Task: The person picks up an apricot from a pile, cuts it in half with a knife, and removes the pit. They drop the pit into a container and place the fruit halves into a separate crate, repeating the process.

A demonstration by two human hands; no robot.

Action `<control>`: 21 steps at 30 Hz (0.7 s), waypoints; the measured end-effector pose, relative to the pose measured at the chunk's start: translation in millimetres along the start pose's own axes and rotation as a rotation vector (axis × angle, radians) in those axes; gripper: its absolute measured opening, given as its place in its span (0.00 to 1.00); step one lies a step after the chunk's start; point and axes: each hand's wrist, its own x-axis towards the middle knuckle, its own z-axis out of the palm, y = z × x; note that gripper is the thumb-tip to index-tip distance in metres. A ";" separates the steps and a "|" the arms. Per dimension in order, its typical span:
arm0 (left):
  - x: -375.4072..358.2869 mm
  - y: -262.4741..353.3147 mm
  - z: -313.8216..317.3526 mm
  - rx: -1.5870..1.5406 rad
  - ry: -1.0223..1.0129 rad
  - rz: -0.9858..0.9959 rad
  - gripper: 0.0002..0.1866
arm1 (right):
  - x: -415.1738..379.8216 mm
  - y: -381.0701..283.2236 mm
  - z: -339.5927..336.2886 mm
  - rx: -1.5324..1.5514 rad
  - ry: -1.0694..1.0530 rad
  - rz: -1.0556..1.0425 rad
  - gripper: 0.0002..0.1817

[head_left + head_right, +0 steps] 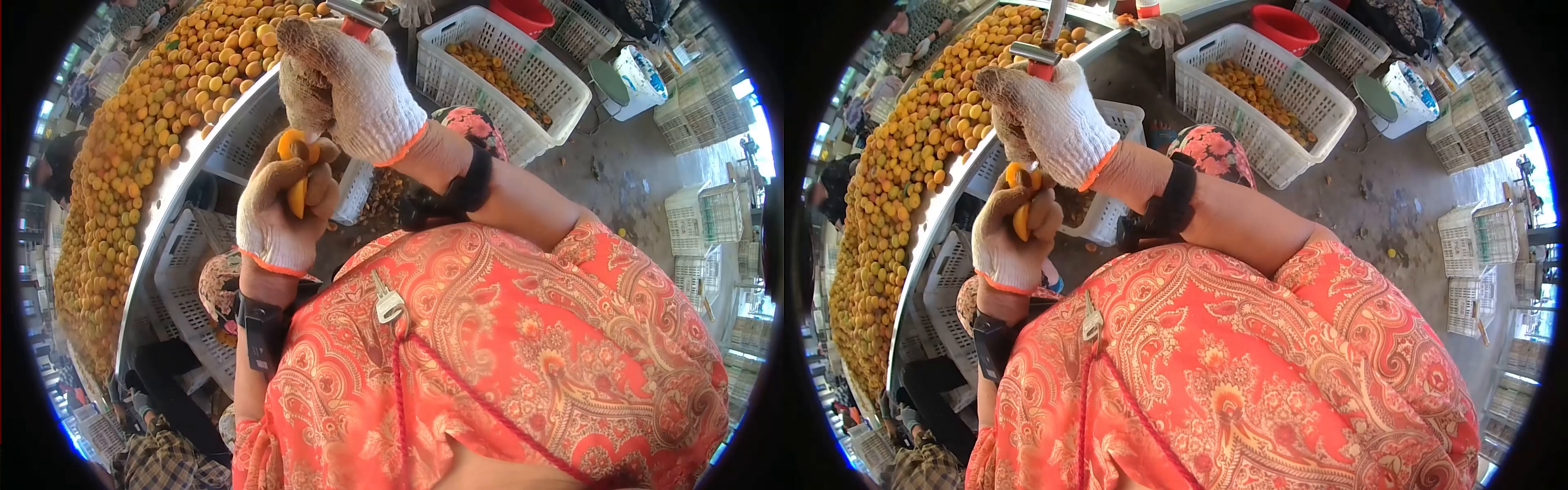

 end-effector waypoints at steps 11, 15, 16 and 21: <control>-10.6 0.0 12.4 0.246 -0.056 -0.043 0.10 | -9.8 -7.7 19.4 -0.156 0.031 -0.103 0.16; -12.5 -0.9 16.7 0.263 -0.035 -0.026 0.09 | -12.7 -8.3 18.9 -0.362 0.028 -0.208 0.17; -13.5 -1.6 16.6 0.244 -0.043 -0.024 0.09 | -12.0 -6.7 16.4 -0.448 0.015 -0.250 0.17; -11.8 -7.7 11.0 0.423 -0.110 0.123 0.08 | -13.9 3.0 15.1 -0.452 0.034 -0.196 0.17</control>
